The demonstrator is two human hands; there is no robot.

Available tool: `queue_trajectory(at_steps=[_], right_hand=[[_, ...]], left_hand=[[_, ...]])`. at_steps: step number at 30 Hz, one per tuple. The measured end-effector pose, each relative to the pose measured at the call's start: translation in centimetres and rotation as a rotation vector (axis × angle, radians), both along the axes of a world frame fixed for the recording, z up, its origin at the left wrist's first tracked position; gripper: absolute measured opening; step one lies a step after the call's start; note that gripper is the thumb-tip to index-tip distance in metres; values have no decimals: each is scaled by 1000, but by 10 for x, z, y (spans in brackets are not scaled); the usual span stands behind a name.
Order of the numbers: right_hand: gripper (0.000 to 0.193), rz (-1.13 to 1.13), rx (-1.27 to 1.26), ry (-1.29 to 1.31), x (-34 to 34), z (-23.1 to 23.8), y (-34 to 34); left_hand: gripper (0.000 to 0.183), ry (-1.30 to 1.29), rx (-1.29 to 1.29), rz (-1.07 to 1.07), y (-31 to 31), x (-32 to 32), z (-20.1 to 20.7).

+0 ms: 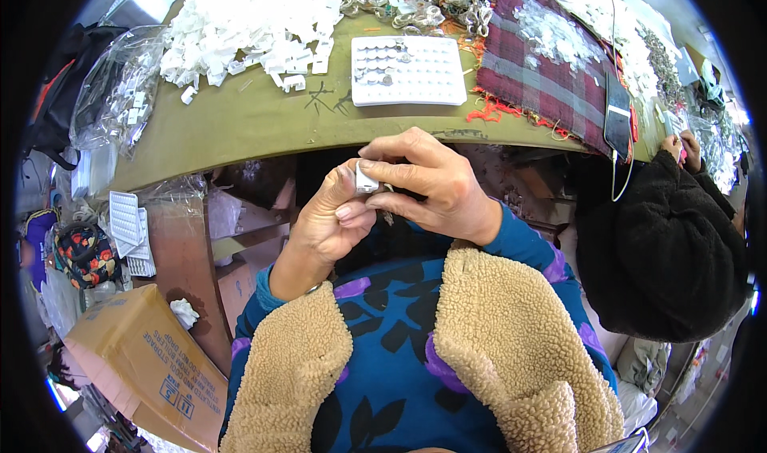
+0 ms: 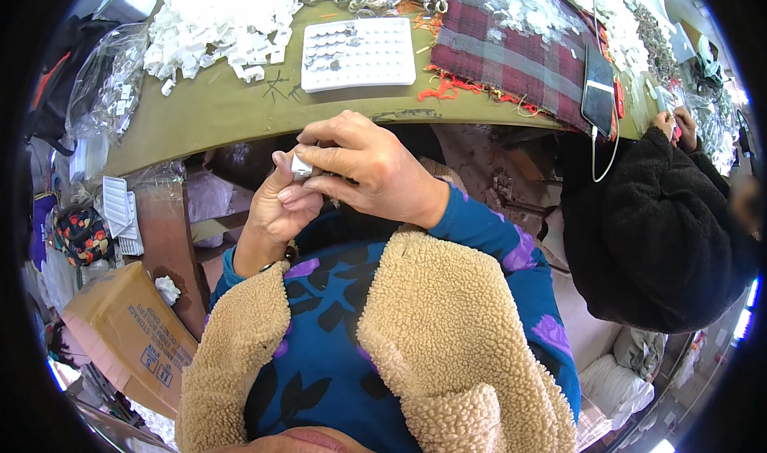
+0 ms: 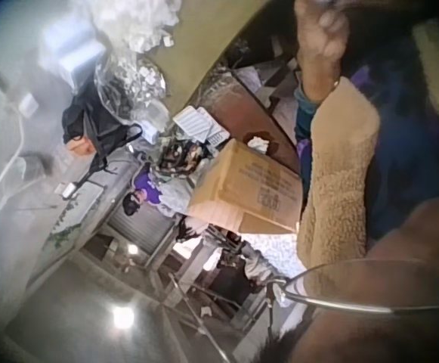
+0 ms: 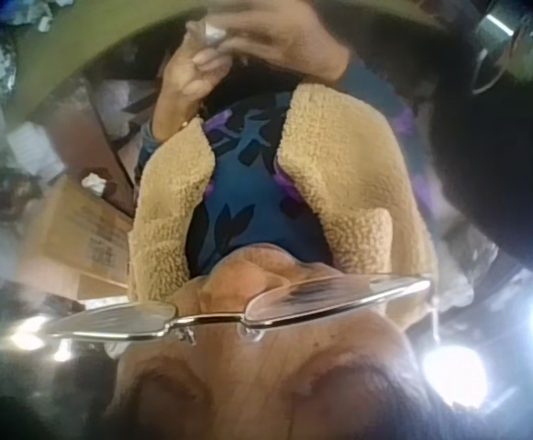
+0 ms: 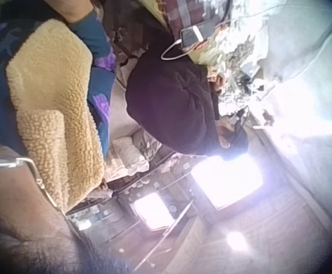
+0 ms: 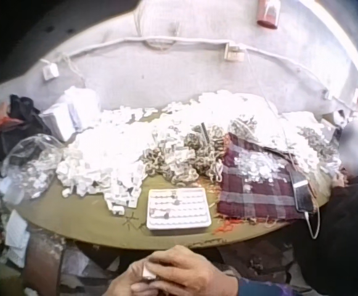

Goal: The person assembles small electronic components by inserting metal pieces into white plastic housings. They repeatedly pick up a housing, insert a metal piece, and place the assembled unit on the table. The person also uses red-handled pliers to trim a wire from one component.

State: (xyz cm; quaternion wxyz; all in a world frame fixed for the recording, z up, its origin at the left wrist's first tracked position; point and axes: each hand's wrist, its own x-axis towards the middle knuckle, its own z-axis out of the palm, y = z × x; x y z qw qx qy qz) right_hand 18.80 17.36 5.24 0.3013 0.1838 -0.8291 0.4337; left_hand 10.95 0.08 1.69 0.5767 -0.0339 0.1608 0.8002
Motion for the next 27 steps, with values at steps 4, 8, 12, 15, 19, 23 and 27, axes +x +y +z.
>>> queue_trajectory(at_steps=[4, 8, 12, 15, 19, 23, 27], right_hand=[[32, -135, 207, 256, 0, -10, -2], [22, -87, 297, 301, 0, -14, 4], [21, -180, 246, 439, 0, -18, 6], [28, -243, 263, 406, 6, -17, 12], [28, -241, 185, 250, 21, -7, 50], [20, -863, 40, -66, 32, 3, 134], [19, -1043, 133, -192, 20, -5, 175]], left_hand=[[34, 92, -21, 16, 3, 3, 0], [27, 138, -92, -23, 9, 10, 0], [25, 176, -145, -54, 15, 10, 6], [24, 7, -50, -126, 19, 1, 8], [20, 109, -47, -89, 25, -2, 3], [25, 191, 7, -97, 30, -4, -3], [26, 186, -16, -127, 36, -5, -6]])
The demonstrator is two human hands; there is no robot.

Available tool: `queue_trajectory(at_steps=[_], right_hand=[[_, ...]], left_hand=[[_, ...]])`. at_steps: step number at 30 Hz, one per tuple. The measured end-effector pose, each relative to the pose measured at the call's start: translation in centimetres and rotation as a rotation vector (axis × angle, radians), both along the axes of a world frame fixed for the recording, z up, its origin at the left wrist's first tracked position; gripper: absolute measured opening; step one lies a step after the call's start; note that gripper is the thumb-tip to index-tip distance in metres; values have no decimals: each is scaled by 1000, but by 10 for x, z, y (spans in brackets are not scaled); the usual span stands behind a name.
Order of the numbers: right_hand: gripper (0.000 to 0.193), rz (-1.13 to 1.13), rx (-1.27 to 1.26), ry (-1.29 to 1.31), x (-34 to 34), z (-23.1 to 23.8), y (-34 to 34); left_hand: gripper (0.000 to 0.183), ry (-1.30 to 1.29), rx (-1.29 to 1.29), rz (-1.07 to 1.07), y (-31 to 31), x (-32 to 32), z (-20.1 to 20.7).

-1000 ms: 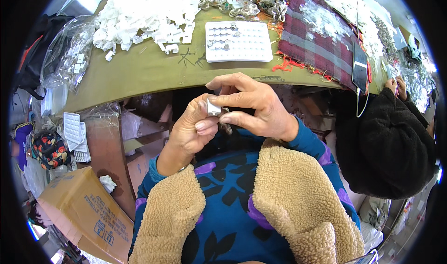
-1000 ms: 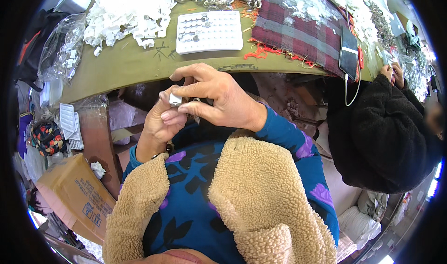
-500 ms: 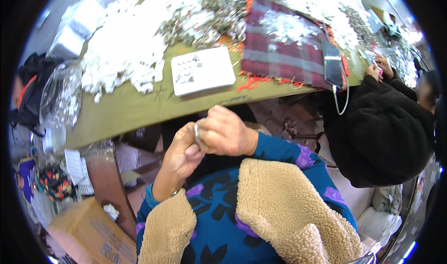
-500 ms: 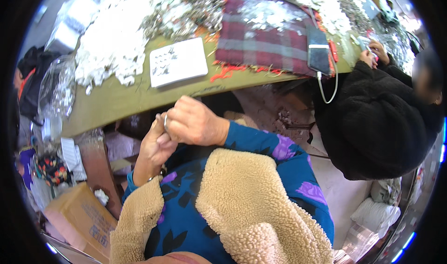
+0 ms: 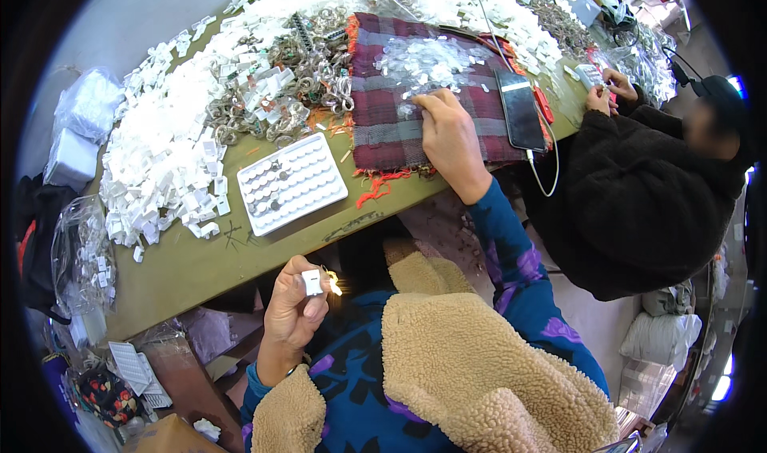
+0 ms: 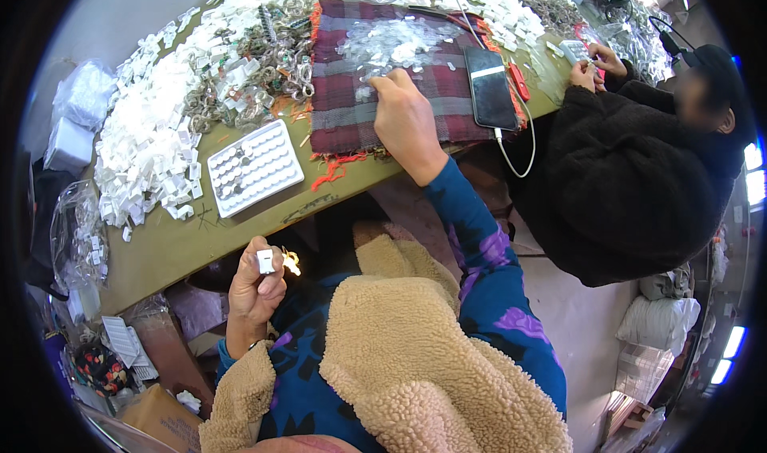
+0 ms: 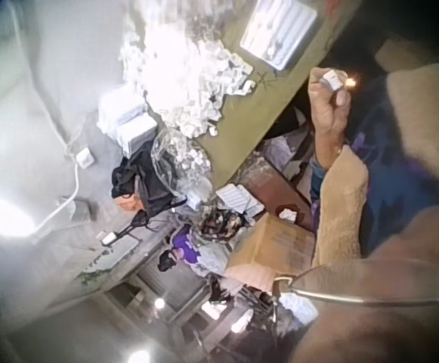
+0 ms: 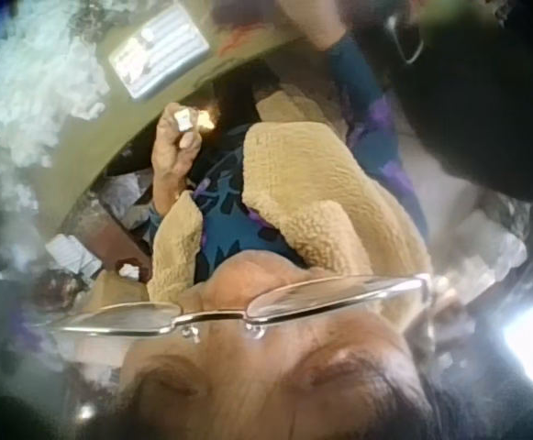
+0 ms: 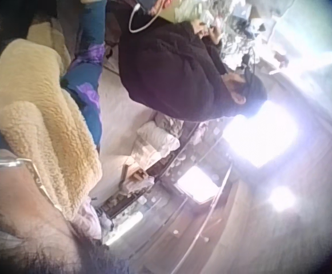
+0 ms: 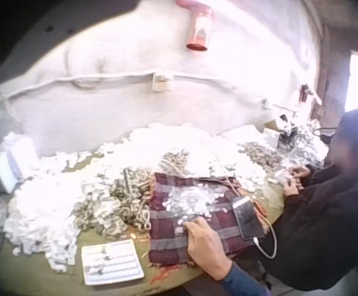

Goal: The person assembles small electronic components by inserting metal pieces into white plastic housings. They repeatedly pick up a housing, insert a metal piece, and place the assembled unit on the table. The person also uses red-handled pliers to trim a wire from one component.

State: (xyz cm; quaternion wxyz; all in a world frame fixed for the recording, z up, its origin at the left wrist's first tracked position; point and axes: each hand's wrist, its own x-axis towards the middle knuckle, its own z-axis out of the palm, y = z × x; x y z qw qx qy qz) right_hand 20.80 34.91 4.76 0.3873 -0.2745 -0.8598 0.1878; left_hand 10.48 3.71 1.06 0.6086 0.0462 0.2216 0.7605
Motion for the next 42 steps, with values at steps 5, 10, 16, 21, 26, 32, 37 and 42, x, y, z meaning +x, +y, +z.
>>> queue_trajectory(at_steps=[5, 10, 16, 21, 26, 32, 37, 42], right_hand=[[26, 43, 88, -124, -1, -9, 8], [23, 49, 114, 57, 19, -9, 13], [10, 41, -174, 65, 28, 1, 9], [8, 76, -177, -5, 33, 11, 8], [11, 185, -266, -20, 29, 9, -6], [15, 100, -27, -245, 18, 2, -6], [10, 165, -80, 24, 16, -3, 3], [8, 183, -608, 317, 19, 13, -10]], left_hand=[[27, 66, 7, -66, 2, -2, -6], [27, 11, -34, -54, -1, -3, -12], [26, 39, -54, -60, 1, 0, -13], [25, 31, -85, -24, -1, 3, -12], [25, 66, -103, -51, 1, 4, -14], [25, 117, -85, -79, -1, 8, -13], [24, 86, -112, -63, -5, 6, -12], [20, 71, -113, -36, -3, 11, -8]])
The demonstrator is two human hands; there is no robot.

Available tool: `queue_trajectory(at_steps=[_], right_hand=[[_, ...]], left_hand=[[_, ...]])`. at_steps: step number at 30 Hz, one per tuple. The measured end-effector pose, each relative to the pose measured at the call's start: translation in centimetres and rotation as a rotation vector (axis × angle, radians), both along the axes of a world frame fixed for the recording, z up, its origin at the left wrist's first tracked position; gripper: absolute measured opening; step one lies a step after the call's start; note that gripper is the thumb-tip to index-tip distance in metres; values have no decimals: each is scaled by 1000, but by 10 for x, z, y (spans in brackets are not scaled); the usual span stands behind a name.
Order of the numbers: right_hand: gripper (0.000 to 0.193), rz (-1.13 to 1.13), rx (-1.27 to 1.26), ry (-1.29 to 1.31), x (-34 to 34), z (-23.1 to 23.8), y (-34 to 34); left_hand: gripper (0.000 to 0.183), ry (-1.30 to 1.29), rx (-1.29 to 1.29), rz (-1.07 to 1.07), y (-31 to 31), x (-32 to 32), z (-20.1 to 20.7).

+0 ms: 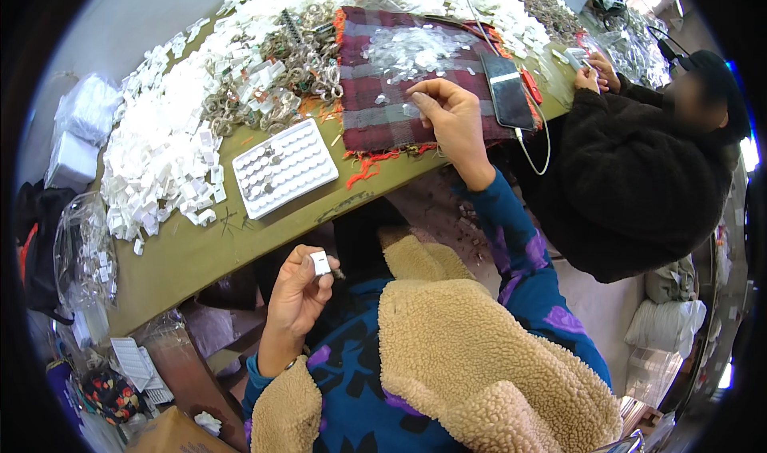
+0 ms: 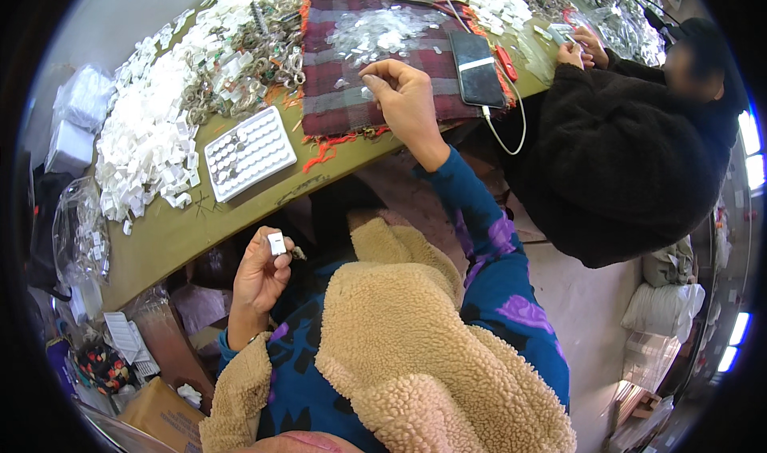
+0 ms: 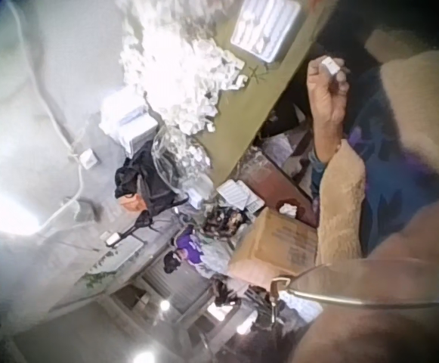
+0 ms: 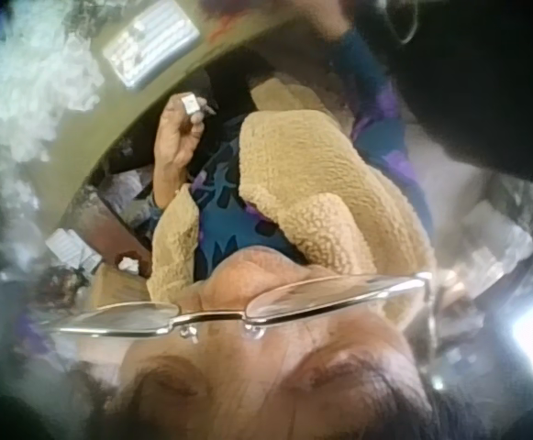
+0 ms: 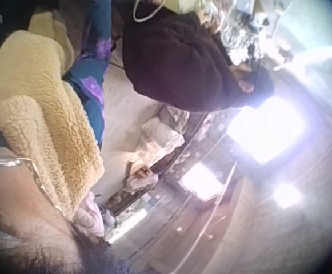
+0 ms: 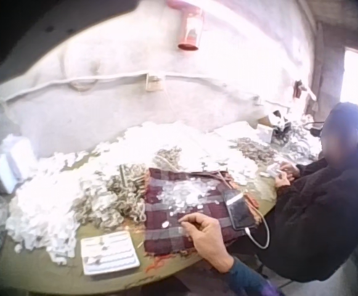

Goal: The person assembles small electronic components by inserting metal pieces into white plastic housings. They repeatedly pick up a housing, insert a metal piece, and place the assembled unit on the table. The person also uses red-handled pliers to trim a wire from one component.

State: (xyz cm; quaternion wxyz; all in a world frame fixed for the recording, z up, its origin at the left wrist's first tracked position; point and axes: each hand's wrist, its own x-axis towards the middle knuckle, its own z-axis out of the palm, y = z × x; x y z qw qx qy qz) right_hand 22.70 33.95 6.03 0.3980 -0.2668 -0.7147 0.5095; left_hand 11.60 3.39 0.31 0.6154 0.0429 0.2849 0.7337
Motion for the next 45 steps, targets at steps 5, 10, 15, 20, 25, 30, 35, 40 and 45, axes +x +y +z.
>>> queue_trajectory(at_steps=[5, 10, 15, 20, 25, 30, 35, 40, 45], right_hand=[[7, 345, -271, 93, -3, 10, -81], [9, 608, 72, 89, -17, 1, -156], [14, 556, 57, 134, -25, -3, -170], [14, 542, 228, 90, -25, -9, -171], [15, 558, 298, 125, -28, -16, -169], [15, 588, -44, 132, -28, -17, -168], [14, 621, -42, 56, -34, -14, -167], [10, 691, 151, -38, -39, -10, -173], [11, 683, 144, -62, -54, -14, -187]], left_hand=[[26, -2, 59, 113, -2, -1, 8], [25, 101, 129, 216, -13, -1, 19], [24, 153, 150, 278, -16, 0, 25], [22, 307, 57, 357, -15, 6, 25], [23, 305, 50, 397, -14, 5, 23], [24, 182, 89, 367, -14, 1, 23], [22, 172, 73, 372, -16, 1, 26], [19, 207, 14, 453, -23, 0, 26], [17, 210, -28, 509, -32, -2, 21]])
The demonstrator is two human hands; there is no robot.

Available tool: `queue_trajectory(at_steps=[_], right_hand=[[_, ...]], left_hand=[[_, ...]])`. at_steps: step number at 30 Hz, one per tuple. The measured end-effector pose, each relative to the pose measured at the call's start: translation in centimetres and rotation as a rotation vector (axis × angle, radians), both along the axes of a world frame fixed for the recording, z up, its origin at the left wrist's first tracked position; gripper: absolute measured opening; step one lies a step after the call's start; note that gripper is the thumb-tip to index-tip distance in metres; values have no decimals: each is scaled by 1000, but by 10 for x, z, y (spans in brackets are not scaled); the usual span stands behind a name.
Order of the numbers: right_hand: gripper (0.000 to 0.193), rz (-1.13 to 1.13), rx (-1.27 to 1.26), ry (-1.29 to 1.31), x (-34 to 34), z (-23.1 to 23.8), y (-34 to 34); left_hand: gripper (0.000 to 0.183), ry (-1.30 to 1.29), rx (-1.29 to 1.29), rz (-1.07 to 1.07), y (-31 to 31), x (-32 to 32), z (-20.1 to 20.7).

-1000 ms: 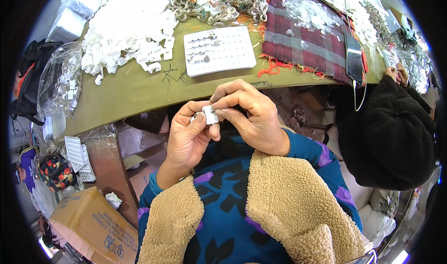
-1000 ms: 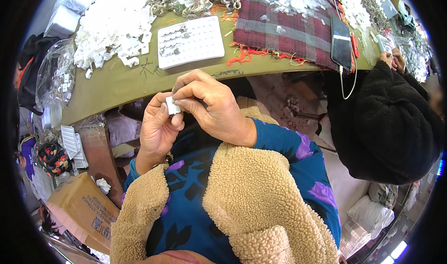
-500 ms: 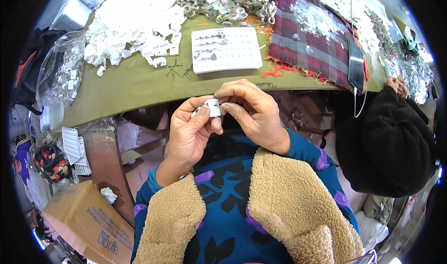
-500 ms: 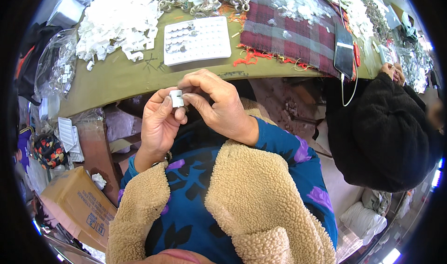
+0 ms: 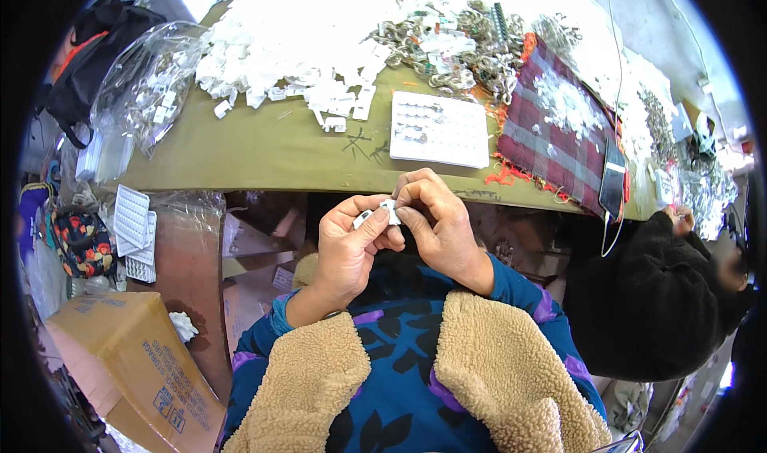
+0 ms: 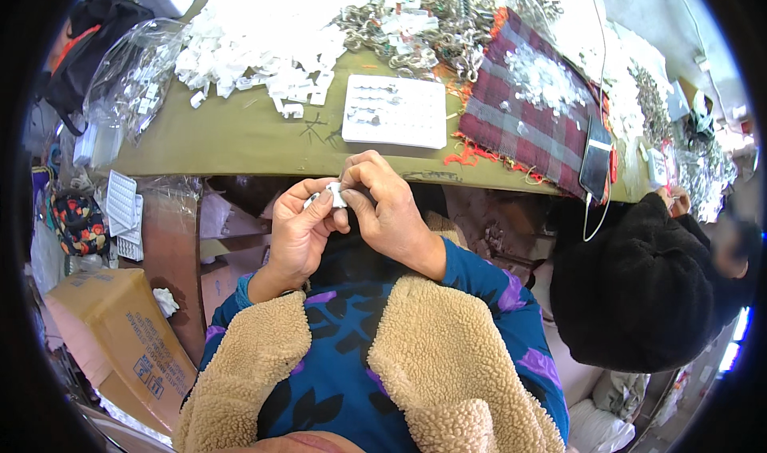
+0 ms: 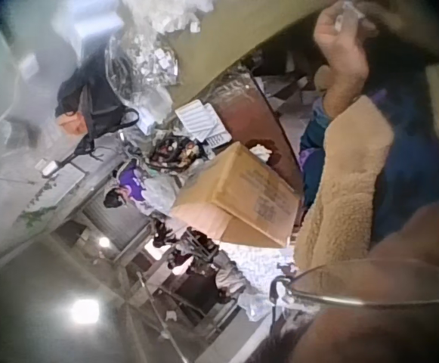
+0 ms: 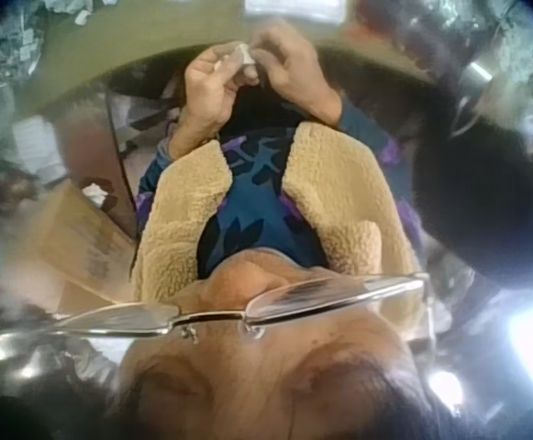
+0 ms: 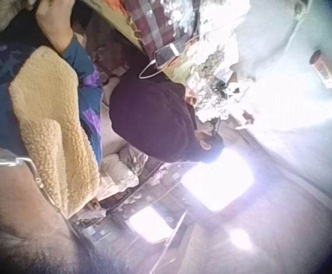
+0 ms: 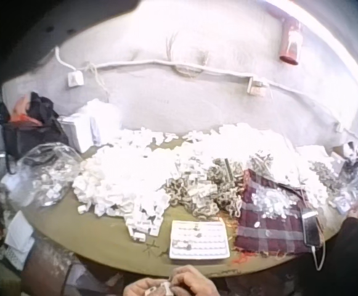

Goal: The person assembles small electronic components by inserting metal pieces into white plastic housings. They repeatedly pick up a housing, insert a metal piece, and place the assembled unit on the table. The person also uses red-handled pliers to trim a wire from one component.

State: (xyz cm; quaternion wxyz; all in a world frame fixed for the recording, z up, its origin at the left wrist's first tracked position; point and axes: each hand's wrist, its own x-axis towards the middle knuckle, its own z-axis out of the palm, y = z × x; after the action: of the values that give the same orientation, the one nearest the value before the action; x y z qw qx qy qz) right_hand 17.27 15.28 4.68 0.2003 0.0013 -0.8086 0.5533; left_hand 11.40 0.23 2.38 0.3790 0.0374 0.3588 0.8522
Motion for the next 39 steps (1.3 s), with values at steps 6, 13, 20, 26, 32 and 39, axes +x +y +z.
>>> queue_trajectory(at_steps=[6, 13, 20, 26, 32, 39], right_hand=[[14, 108, 122, 4, -38, 18, -4], [12, -193, 816, -44, -117, 4, -26], [11, -205, 778, -48, -115, 4, -33], [17, 200, -371, -298, -59, 40, -22], [53, 326, -628, -501, -32, 48, 2], [40, 354, -447, -558, -26, 45, 28]], left_hand=[[24, -90, 135, 30, -22, -25, -4], [36, -432, 623, -98, -59, -57, 0], [27, -543, 672, -162, -66, -64, -6], [13, 29, 16, 93, -45, -45, 4], [25, 366, -6, 14, -25, -34, 14], [27, 205, 85, -118, -15, -33, 5]])
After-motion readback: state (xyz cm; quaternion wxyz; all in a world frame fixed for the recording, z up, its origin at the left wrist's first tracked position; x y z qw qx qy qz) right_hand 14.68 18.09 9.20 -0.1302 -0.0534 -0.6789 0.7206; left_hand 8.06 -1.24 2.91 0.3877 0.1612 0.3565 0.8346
